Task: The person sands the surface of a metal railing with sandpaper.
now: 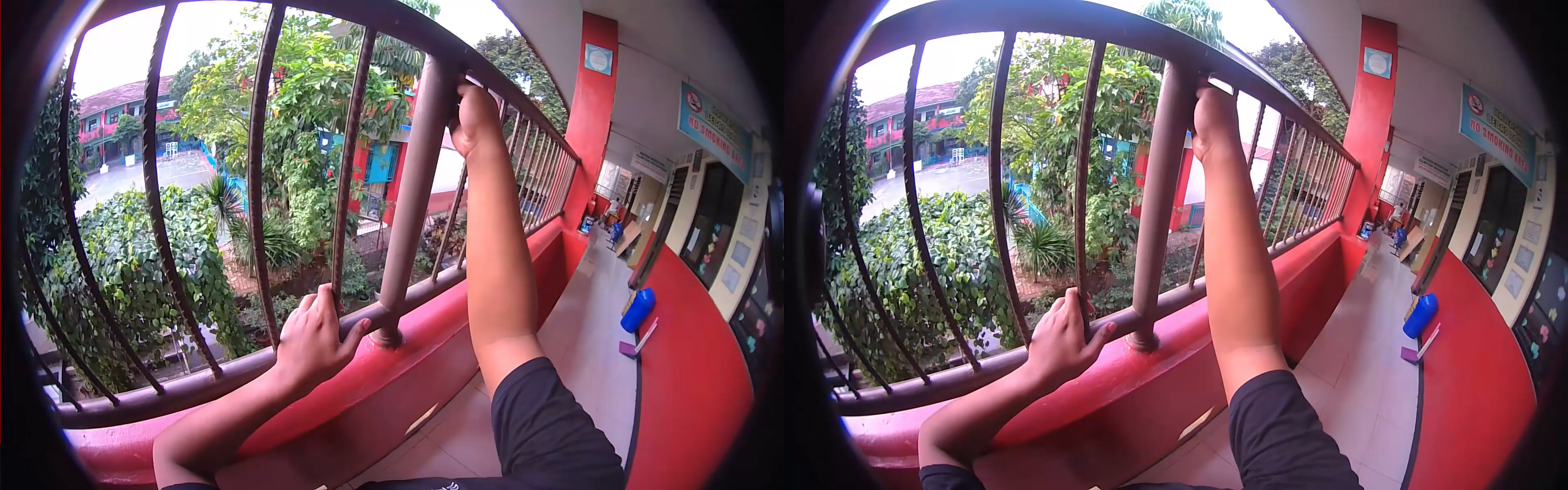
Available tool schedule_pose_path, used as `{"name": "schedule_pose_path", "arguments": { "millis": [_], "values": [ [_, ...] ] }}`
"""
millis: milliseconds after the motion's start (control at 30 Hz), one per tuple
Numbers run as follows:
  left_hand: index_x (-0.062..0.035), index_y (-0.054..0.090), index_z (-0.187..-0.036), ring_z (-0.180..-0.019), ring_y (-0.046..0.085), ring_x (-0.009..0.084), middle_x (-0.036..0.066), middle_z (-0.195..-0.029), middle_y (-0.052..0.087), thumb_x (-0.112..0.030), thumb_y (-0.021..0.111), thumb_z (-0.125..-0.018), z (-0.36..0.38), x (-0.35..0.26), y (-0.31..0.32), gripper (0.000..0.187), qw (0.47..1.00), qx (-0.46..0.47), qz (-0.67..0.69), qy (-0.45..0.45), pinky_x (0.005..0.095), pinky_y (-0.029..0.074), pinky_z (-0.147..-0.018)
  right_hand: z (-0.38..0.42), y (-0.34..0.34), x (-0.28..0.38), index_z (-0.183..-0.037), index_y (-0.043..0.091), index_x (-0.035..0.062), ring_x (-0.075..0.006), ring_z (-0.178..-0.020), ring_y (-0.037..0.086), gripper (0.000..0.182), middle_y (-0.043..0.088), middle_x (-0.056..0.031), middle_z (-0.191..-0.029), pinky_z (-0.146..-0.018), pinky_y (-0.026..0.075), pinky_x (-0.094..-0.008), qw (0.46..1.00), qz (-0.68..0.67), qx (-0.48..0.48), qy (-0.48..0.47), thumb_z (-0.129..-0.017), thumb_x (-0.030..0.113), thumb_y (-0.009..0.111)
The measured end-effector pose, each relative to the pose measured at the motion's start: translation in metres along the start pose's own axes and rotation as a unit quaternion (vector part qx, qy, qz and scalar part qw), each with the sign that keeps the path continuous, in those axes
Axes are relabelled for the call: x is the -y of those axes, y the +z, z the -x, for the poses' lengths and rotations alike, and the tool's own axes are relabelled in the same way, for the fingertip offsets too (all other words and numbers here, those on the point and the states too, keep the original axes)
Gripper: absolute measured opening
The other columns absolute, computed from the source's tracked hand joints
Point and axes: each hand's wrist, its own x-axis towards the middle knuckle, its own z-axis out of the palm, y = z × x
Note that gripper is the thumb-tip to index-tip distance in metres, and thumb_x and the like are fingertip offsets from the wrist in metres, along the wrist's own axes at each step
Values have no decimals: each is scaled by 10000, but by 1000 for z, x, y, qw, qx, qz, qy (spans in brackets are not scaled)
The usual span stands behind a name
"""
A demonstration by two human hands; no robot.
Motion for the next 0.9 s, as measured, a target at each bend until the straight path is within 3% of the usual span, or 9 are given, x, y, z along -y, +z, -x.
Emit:
{"name": "schedule_pose_path", "arguments": {
  "millis": [133,300,400,500,533,700,767,833,900],
  "values": [
    [4,478,-1091,-934,618,384,186,-922,591,-461,665,-960,0,-1,-3,518,1000,3,11,-8,481,499,-813,39,-1,16,-1237,625,42,-210,-921,679,255,682,-99,-1208,-841,546,-401,998,-52,-8,-39,-1039,105,476],
    [4,477,-1081,-928,617,379,181,-915,590,-464,673,-954,-2,-2,-5,523,1000,7,23,-11,477,502,-797,21,1,19,-1195,640,18,-201,-947,685,218,695,-97,-1157,-945,570,-382,998,-21,53,19,-1050,35,478],
    [7,479,-1083,-928,617,376,180,-914,591,-464,673,-952,0,0,-4,526,999,7,37,-10,474,504,-791,56,1,27,-1112,670,-8,-169,-941,686,192,696,-80,-1080,-929,572,-347,995,32,-29,-86,-1054,51,497],
    [4,478,-1072,-931,618,373,180,-907,590,-469,672,-951,0,2,-4,525,1000,-3,25,-2,470,507,-790,93,16,45,-1097,730,-9,-202,-961,756,242,770,-157,-1013,-982,551,-320,847,426,-113,-296,-1057,122,531],
    [17,482,-1096,-932,618,373,182,-908,593,-472,675,-949,0,1,-6,545,1000,-2,21,-3,472,508,-793,67,13,28,-1148,754,40,-299,-849,749,259,746,-168,-943,-961,565,-357,710,445,-92,-538,-971,27,565],
    [131,435,-1348,-961,636,386,223,-966,635,-509,658,-949,5,9,2,787,999,18,42,-25,478,516,-822,82,-13,-2,-1066,761,32,-263,-1179,679,206,760,-123,-1128,-1141,458,-474,486,625,260,-552,-926,114,635],
    [132,425,-1372,-969,645,387,238,-975,640,-515,651,-950,6,13,5,805,998,13,48,-35,481,518,-830,68,-9,22,-1075,764,28,-260,-1170,685,226,762,-122,-1124,-1114,485,-447,424,659,262,-564,-950,160,630],
    [131,428,-1364,-958,641,389,238,-969,636,-507,652,-949,2,13,3,794,998,13,66,-20,485,516,-826,50,5,51,-1163,722,-7,-306,-1171,668,367,732,-160,-1196,-1094,482,-435,548,649,179,-497,-993,296,604],
    [133,430,-1366,-969,625,395,239,-987,628,-498,661,-944,-1,8,-8,793,993,62,83,-46,487,503,-852,65,3,40,-1200,694,-34,-328,-1200,650,507,716,-196,-1212,-1124,453,-446,408,696,213,-551,-994,420,601]
  ]
}}
